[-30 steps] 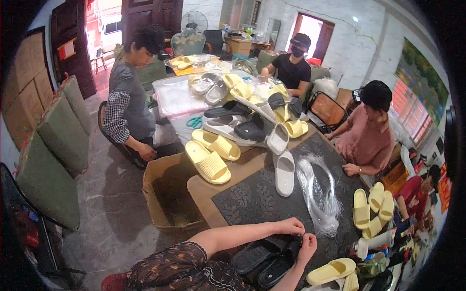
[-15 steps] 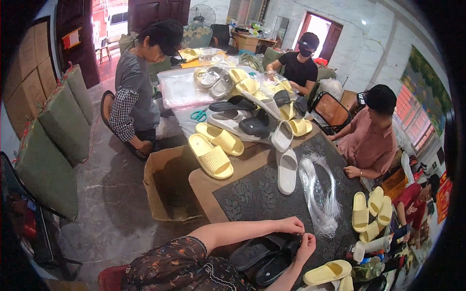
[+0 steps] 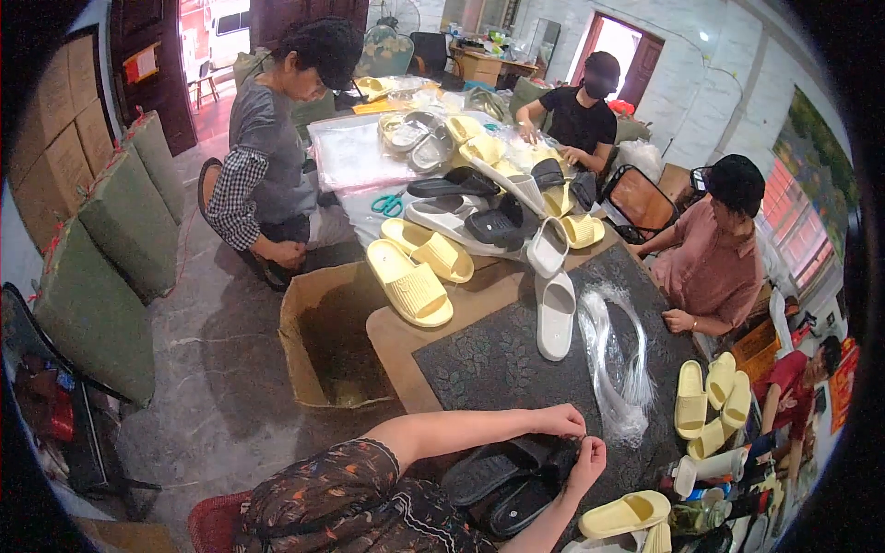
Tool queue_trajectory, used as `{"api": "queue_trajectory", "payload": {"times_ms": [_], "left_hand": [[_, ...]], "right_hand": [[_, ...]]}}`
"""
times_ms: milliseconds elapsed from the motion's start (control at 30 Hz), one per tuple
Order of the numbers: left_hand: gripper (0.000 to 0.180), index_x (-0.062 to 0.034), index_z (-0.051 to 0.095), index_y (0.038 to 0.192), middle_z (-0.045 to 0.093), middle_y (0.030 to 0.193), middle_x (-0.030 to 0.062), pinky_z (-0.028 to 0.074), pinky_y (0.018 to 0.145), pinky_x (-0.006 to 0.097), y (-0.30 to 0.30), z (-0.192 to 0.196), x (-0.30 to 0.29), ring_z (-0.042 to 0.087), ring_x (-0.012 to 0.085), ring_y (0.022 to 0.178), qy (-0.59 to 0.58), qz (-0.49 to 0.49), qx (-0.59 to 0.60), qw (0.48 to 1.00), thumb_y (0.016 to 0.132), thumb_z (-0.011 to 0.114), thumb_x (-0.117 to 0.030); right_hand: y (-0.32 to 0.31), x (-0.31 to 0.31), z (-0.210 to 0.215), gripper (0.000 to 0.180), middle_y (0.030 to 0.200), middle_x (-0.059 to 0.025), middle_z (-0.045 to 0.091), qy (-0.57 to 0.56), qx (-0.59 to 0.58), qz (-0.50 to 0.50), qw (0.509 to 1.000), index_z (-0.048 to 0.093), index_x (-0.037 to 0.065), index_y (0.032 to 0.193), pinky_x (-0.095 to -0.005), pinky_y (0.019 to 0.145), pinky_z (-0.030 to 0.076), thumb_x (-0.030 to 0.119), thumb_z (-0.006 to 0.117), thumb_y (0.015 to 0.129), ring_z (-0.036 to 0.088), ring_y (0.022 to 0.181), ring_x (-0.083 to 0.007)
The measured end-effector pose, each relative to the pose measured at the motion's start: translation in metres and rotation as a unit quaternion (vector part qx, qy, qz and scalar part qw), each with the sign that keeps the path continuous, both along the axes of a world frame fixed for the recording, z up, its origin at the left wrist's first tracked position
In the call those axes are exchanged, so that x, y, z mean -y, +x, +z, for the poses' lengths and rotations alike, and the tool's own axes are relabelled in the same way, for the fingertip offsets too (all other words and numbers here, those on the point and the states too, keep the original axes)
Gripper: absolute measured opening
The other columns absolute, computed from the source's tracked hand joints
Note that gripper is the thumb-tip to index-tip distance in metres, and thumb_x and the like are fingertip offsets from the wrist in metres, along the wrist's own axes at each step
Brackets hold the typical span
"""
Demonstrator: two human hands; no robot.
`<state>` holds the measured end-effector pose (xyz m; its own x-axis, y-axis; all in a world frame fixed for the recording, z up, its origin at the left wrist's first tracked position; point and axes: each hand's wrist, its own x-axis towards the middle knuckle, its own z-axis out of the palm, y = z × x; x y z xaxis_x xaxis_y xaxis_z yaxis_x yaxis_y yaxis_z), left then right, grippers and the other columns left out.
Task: The recorder is inspecting and pairing different colored rubber slippers at a manufacturing work table.
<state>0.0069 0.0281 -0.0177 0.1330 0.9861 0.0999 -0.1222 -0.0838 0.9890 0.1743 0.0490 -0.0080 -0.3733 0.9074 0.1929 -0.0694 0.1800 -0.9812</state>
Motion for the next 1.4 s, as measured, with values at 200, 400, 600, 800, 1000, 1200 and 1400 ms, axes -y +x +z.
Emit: {"api": "queue_trajectory", "payload": {"times_ms": [200,400,600,800,1000,1200,1400], "left_hand": [[0.021,-0.0024,0.066,0.080,0.057,0.066,-0.0026,0.041,0.056,0.025,0.001,-0.004,-0.003,0.050,0.0064,0.061,-0.007,0.011,-0.003,1.000,0.084,0.060,-0.022],[0.023,-0.0025,0.068,0.083,0.059,0.067,-0.0019,0.042,0.057,0.025,0.000,-0.005,-0.002,0.052,0.0065,0.062,-0.014,0.008,-0.013,1.000,0.083,0.060,-0.024],[0.024,-0.0034,0.068,0.083,0.059,0.068,-0.0014,0.042,0.057,0.025,0.000,0.001,0.000,0.052,0.0069,0.063,-0.005,0.007,-0.025,1.000,0.083,0.059,-0.025],[0.023,-0.0032,0.068,0.081,0.059,0.067,-0.0019,0.041,0.055,0.025,-0.002,-0.007,-0.003,0.051,0.0066,0.062,0.028,0.015,-0.044,0.999,0.083,0.059,-0.025],[0.022,-0.0033,0.067,0.080,0.058,0.067,-0.0031,0.040,0.054,0.025,-0.001,0.003,0.000,0.050,0.0059,0.061,0.011,0.007,-0.034,0.999,0.082,0.060,-0.024],[0.017,-0.0043,0.068,0.076,0.058,0.064,-0.0027,0.041,0.054,0.024,0.000,0.004,0.004,0.051,0.0066,0.060,-0.003,0.010,0.006,1.000,0.079,0.062,-0.021],[0.020,-0.0039,0.068,0.079,0.058,0.067,-0.0038,0.040,0.057,0.025,-0.003,0.003,0.006,0.051,0.0062,0.065,-0.011,-0.020,-0.004,1.000,0.082,0.061,-0.023]], "right_hand": [[0.002,-0.002,-0.004,0.009,0.073,0.0058,0.048,0.006,0.001,-0.005,1.000,0.056,0.004,0.085,-0.0178,0.055,0.028,0.010,0.057,0.092,0.037,0.063,-0.0025],[0.001,-0.001,-0.002,0.009,0.073,0.0062,0.048,-0.001,-0.006,0.000,1.000,0.056,0.005,0.084,-0.0178,0.055,0.028,0.010,0.058,0.091,0.037,0.063,-0.0024],[0.003,-0.004,-0.009,0.008,0.074,0.0063,0.048,-0.008,-0.017,-0.005,1.000,0.056,0.005,0.084,-0.0173,0.056,0.028,0.009,0.058,0.091,0.038,0.063,-0.0022],[0.002,-0.004,-0.009,0.008,0.074,0.0059,0.049,0.001,-0.006,-0.005,1.000,0.056,0.005,0.085,-0.0170,0.056,0.030,0.009,0.059,0.090,0.039,0.063,-0.0023],[0.005,-0.006,-0.011,0.008,0.073,0.0060,0.049,0.012,0.006,-0.018,1.000,0.056,0.005,0.085,-0.0172,0.056,0.030,0.010,0.059,0.091,0.039,0.063,-0.0024],[0.000,0.005,0.003,0.010,0.072,0.0054,0.049,0.001,-0.006,-0.013,1.000,0.056,0.005,0.085,-0.0176,0.056,0.030,0.012,0.059,0.091,0.040,0.062,-0.0029],[0.001,0.005,0.001,0.009,0.071,0.0052,0.049,-0.005,-0.004,-0.010,1.000,0.056,0.005,0.083,-0.0175,0.056,0.031,0.009,0.058,0.090,0.040,0.062,-0.0026]]}}
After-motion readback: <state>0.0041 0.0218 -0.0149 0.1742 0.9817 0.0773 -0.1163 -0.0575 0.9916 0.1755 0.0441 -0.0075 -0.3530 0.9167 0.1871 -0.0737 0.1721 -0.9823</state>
